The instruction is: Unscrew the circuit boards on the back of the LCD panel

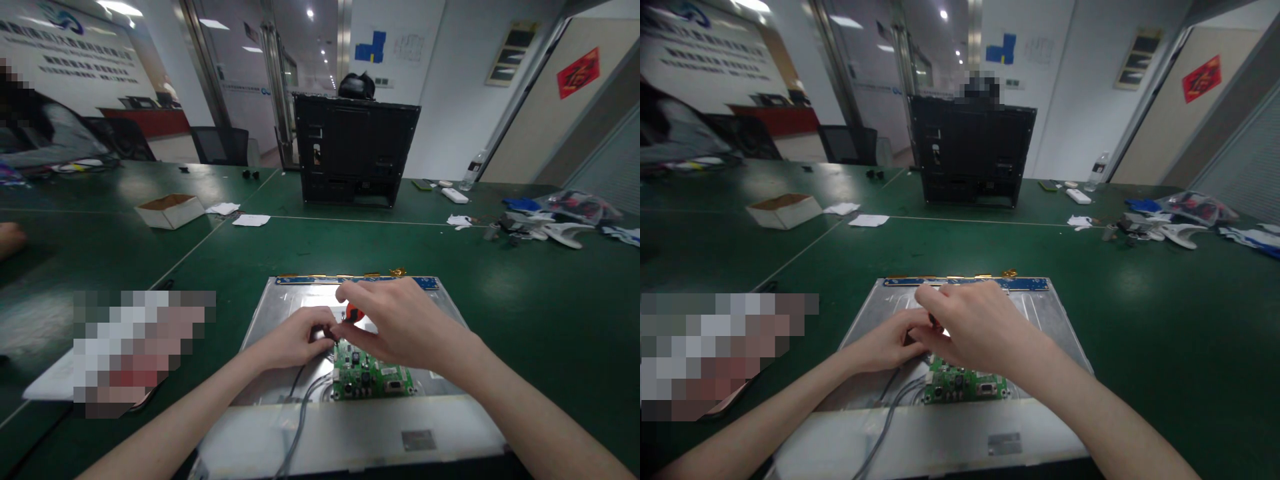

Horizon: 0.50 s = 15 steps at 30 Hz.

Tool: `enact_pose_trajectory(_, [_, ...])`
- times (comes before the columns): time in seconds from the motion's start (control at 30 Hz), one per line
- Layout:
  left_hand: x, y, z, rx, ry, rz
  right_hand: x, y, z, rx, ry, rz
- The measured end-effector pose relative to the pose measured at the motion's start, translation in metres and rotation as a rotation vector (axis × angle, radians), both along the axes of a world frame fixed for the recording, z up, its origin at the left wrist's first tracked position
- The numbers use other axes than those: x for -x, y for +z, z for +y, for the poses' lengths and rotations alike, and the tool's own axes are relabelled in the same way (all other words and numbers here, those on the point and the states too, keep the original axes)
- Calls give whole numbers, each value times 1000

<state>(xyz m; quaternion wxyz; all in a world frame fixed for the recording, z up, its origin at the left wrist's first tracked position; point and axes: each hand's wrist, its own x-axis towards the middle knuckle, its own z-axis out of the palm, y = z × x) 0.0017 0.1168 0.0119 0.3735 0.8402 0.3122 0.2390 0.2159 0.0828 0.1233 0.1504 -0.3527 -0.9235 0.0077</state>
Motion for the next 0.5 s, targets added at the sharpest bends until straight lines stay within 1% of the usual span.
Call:
enact_pose_trajectory(0.2, [1, -2, 0, 9, -6, 22, 1, 0, 2, -4, -18, -39])
enact_pose_trajectory(0.5, [1, -6, 0, 11, 2, 27, 2, -3, 1, -19, 12, 12])
